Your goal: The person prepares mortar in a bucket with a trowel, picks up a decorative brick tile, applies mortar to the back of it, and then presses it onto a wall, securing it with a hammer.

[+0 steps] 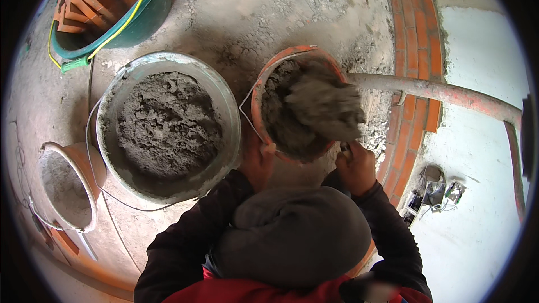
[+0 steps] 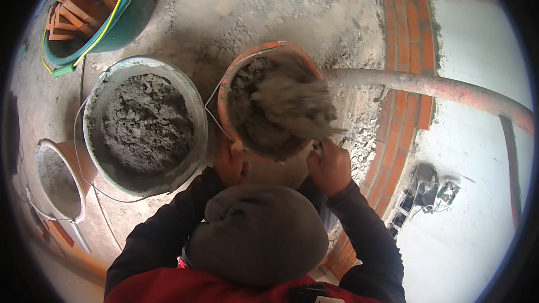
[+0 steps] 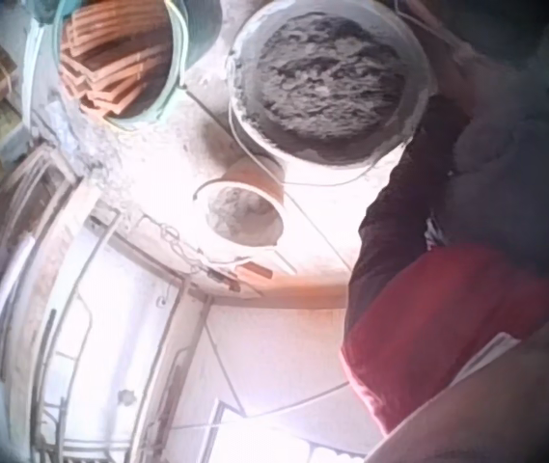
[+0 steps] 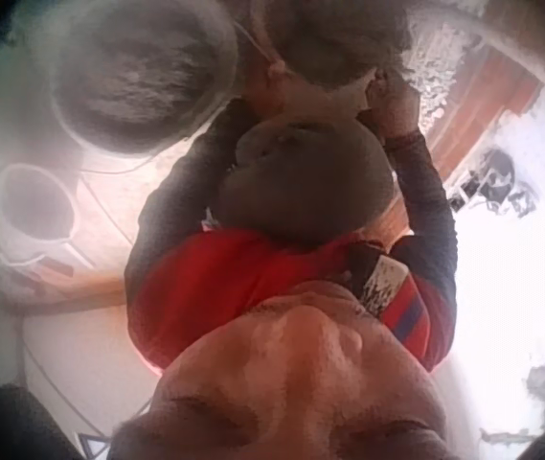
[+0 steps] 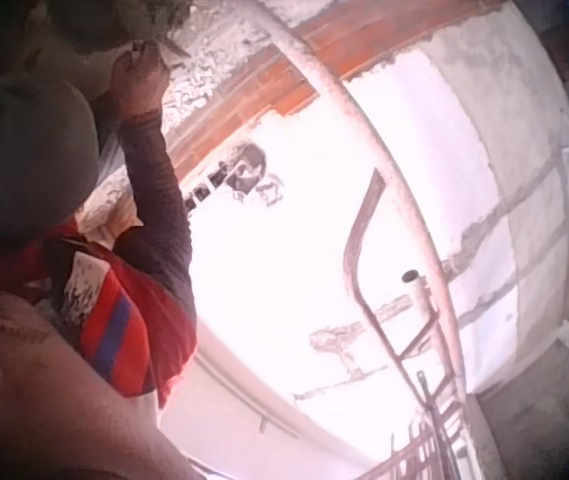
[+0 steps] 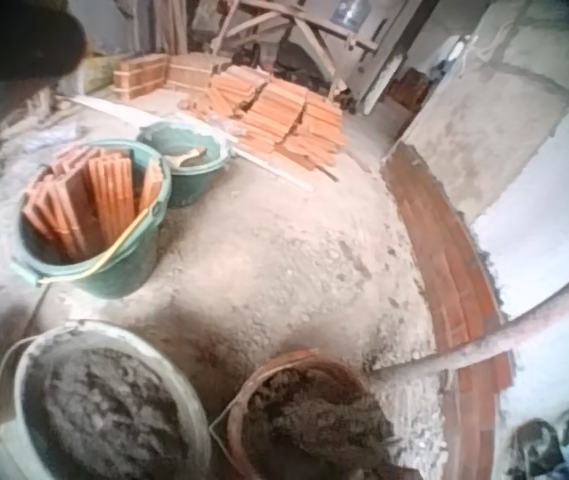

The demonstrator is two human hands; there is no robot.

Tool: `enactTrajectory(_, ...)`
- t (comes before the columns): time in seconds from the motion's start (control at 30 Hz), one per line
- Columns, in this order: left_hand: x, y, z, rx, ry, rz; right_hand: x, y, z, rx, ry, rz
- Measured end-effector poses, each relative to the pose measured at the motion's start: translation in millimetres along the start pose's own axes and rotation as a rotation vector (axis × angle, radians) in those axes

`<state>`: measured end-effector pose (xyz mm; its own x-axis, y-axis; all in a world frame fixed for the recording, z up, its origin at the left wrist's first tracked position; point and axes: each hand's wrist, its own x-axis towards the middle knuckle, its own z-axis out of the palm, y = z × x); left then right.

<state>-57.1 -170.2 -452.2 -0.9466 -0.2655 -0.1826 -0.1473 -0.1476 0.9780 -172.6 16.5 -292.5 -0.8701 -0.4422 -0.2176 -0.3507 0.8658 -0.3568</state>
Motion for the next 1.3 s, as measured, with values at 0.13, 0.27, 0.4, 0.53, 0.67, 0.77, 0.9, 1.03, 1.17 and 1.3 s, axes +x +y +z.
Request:
enactTrajectory(0.13,0,2,-1,0.028,0.008,0.035,-3,-3,7,-0.09,0.098,-0.052)
enactTrajectory(0.27,1,11,-1,0.139,0.048,0.207,-3,-19,-32,0.01,-0.011,0.072)
enactTrajectory(0.4,4,-6,1,0.123,0.045,0.198,6,-18,-55,0.294,-0.298,0.265)
enactTrajectory(0.53,6,3,2,0.144,0.074,0.261,21,-21,-44,0.15,-0.492,0.191)
enactTrajectory(0.67,6,18,3,-0.215,-0.016,0.079,51,5,-67,-0.321,-0.559,0.027)
enactTrajectory(0.77,12,3,-5,-0.148,-0.009,0.113,70,-14,-103,-0.3,-0.613,-0.08)
enactTrajectory(0.9,9,7,2,-0.115,0.046,0.161,68,-35,-102,0.085,-0.62,0.537)
enactTrajectory(1.03,6,-18,10,-0.053,0.078,0.192,61,-44,-70,0.009,-0.856,0.625)
enactTrajectory(1.17,7,-2,4,-0.117,0.058,0.102,79,-52,-111,-0.449,-1.026,0.279)
enactTrajectory(1.3,2,-13,3,-0.17,-0.004,0.07,73,-46,-107,-0.321,-0.741,-0.067)
